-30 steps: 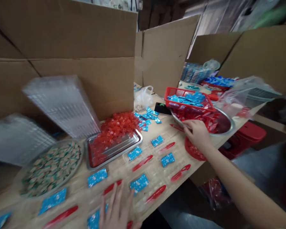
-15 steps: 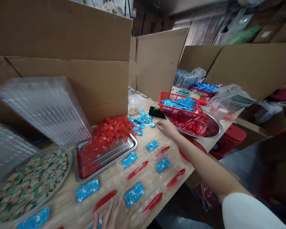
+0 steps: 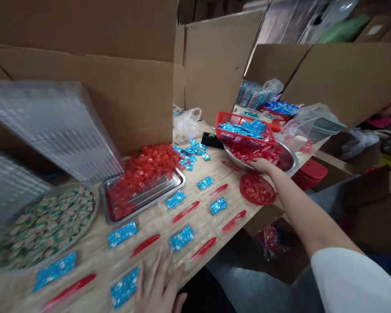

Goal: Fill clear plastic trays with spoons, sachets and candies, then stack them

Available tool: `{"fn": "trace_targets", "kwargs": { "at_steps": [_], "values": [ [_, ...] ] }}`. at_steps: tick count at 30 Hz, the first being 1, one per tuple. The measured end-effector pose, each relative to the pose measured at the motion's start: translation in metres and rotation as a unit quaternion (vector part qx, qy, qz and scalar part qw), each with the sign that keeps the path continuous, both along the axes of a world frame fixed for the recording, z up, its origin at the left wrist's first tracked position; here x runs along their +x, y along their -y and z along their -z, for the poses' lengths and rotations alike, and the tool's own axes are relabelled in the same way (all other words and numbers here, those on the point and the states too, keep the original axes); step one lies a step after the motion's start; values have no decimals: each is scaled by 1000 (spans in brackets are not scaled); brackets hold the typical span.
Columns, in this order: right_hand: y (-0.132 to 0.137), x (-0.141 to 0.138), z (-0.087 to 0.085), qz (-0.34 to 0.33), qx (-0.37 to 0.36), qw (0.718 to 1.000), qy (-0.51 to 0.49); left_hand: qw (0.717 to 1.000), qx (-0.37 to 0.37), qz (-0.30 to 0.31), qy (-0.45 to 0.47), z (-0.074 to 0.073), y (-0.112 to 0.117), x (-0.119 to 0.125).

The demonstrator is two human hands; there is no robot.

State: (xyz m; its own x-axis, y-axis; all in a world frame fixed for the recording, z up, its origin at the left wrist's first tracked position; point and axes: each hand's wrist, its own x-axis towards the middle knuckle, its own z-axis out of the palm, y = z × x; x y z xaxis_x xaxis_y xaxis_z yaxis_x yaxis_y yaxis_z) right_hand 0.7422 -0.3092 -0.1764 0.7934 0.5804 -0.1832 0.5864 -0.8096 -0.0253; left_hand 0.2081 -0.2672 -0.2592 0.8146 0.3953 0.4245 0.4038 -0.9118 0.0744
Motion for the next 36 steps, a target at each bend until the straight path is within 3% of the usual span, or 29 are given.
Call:
{"fn": "trace_targets", "kwargs": {
  "at_steps": [2, 6, 11, 15, 19, 21, 25, 28, 31, 36],
  "values": [
    [-5, 4, 4, -6, -15, 1000, -14, 1000, -9, 1, -24, -2, 1, -1],
    [-11, 4, 6, -7, -17, 1000, -3, 997, 45, 30, -55, -4, 0, -4],
    [-5, -19, -9, -3, 38, 996, 84, 996, 46, 22, -72, -11, -2, -7],
    [-14, -73, -17, -75, 126, 976, 161, 996, 31, 37, -68, -20, -4, -7],
    [-43, -142, 1, -281, 159, 941, 98, 997, -27, 20, -72, -31, 1, -2],
    [-58, -170, 12, -351, 164, 920, 63, 996, -65, 0, -65, -34, 4, 0],
    [-84, -205, 19, -394, 215, 893, 36, 995, -99, 0, -19, -37, 3, -9],
    [-108, -232, 18, -448, 255, 856, -34, 993, -116, -3, -4, -43, -1, -19],
    [-140, -272, 23, -518, 215, 823, -91, 990, -137, -6, 14, -49, -3, -24],
    [-193, -339, 31, -550, 191, 807, -100, 990, -133, -2, 45, -49, -7, -38]
  ]
}}
